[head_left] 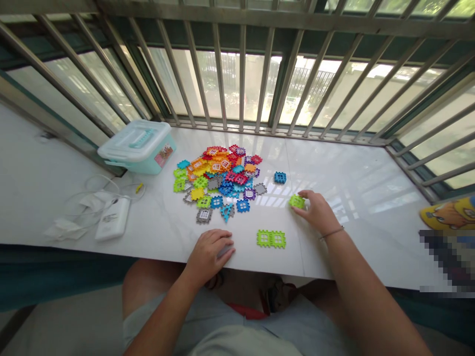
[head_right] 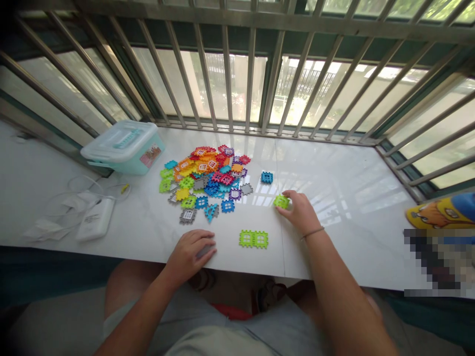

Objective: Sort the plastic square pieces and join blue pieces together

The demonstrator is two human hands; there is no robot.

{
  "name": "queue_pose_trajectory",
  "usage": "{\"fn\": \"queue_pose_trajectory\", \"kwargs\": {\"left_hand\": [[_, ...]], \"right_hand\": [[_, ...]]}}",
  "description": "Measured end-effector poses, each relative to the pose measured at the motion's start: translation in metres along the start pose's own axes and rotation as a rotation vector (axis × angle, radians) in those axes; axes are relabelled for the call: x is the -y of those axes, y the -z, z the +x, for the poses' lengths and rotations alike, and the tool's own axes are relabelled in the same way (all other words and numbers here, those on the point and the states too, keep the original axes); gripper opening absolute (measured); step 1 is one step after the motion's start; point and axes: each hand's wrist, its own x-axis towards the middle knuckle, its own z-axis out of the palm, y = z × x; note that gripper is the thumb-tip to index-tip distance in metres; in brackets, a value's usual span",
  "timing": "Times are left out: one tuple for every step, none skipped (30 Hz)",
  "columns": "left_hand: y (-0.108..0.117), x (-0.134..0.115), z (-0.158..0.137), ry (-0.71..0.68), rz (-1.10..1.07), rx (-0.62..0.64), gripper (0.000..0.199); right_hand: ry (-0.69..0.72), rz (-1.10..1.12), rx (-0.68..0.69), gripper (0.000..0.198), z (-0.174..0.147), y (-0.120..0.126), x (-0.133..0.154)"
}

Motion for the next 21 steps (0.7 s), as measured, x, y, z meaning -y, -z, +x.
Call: {"fn": "queue_pose_trajectory", "kwargs": {"left_hand": [[0.0, 0.0, 0.0, 0.001, 0.004, -0.002, 0.009], [0.0, 0.0, 0.0, 0.002, 0.008, -0.005, 0.008], [0.0, 0.0, 0.0, 0.002, 0.012, -0.007, 0.008], [0.0, -0.001, 0.0, 0.001, 0.016, -0.009, 0.008], [0.0, -0.001, 0.001, -0.001, 0.021, -0.009, 0.008], [0.0, -0.001, 0.001, -0.002, 0.025, -0.009, 0.007], [0.0, -0.001, 0.001, -0.003, 0.029, -0.01, 0.007], [0.0, -0.001, 0.001, -0.002, 0.032, -0.01, 0.007], [0.0, -0.001, 0.001, -0.002, 0.035, -0.012, 0.007], [0.0, -0.002, 0.001, -0.001, 0.037, -0.014, 0.007], [0.0, -0.002, 0.002, 0.0, 0.037, -0.017, 0.007], [0.0, -0.002, 0.002, 0.001, 0.037, -0.018, 0.007], [0.0, -0.002, 0.002, 0.002, 0.036, -0.02, 0.007], [0.0, -0.002, 0.002, 0.003, 0.036, -0.021, 0.007], [0.0, -0.003, 0.002, 0.005, 0.035, -0.02, 0.007], [0.0, -0.003, 0.002, 0.008, 0.035, -0.017, 0.008], [0.0, -0.003, 0.002, 0.01, 0.035, -0.013, 0.008], [0.001, -0.003, 0.002, 0.01, 0.035, -0.009, 0.008], [0.001, -0.004, 0.003, 0.01, 0.035, -0.005, 0.008], [0.001, -0.004, 0.003, 0.01, 0.036, -0.002, 0.008], [0.001, -0.004, 0.003, 0.01, 0.037, -0.002, 0.008]], "right_hand": [[-0.027, -0.008, -0.004, 0.047, 0.007, 0.002, -0.015], [-0.053, -0.012, -0.006, 0.048, 0.014, 0.004, -0.028], [-0.077, -0.013, -0.006, 0.049, 0.022, 0.005, -0.038], [-0.094, -0.014, -0.002, 0.05, 0.03, 0.007, -0.046], [-0.102, -0.015, 0.005, 0.05, 0.038, 0.009, -0.053], [-0.106, -0.017, 0.014, 0.05, 0.046, 0.01, -0.057], [-0.104, -0.02, 0.025, 0.05, 0.055, 0.011, -0.061], [-0.102, -0.025, 0.038, 0.05, 0.062, 0.011, -0.063], [-0.1, -0.032, 0.052, 0.051, 0.07, 0.011, -0.065], [-0.096, -0.041, 0.07, 0.052, 0.077, 0.01, -0.067], [-0.09, -0.051, 0.093, 0.053, 0.084, 0.009, -0.068], [-0.081, -0.059, 0.121, 0.053, 0.09, 0.008, -0.07], [-0.071, -0.065, 0.151, 0.054, 0.095, 0.006, -0.072], [-0.063, -0.067, 0.178, 0.055, 0.1, 0.004, -0.075], [-0.056, -0.067, 0.202, 0.056, 0.104, 0.003, -0.077], [-0.05, -0.067, 0.219, 0.057, 0.108, 0.002, -0.08], [-0.044, -0.068, 0.232, 0.058, 0.112, 0.001, -0.082], [-0.036, -0.069, 0.246, 0.06, 0.115, 0.001, -0.084], [-0.027, -0.07, 0.262, 0.061, 0.118, 0.001, -0.086], [-0.019, -0.072, 0.282, 0.062, 0.121, 0.002, -0.086], [-0.016, -0.073, 0.305, 0.062, 0.123, 0.003, -0.086]]}}
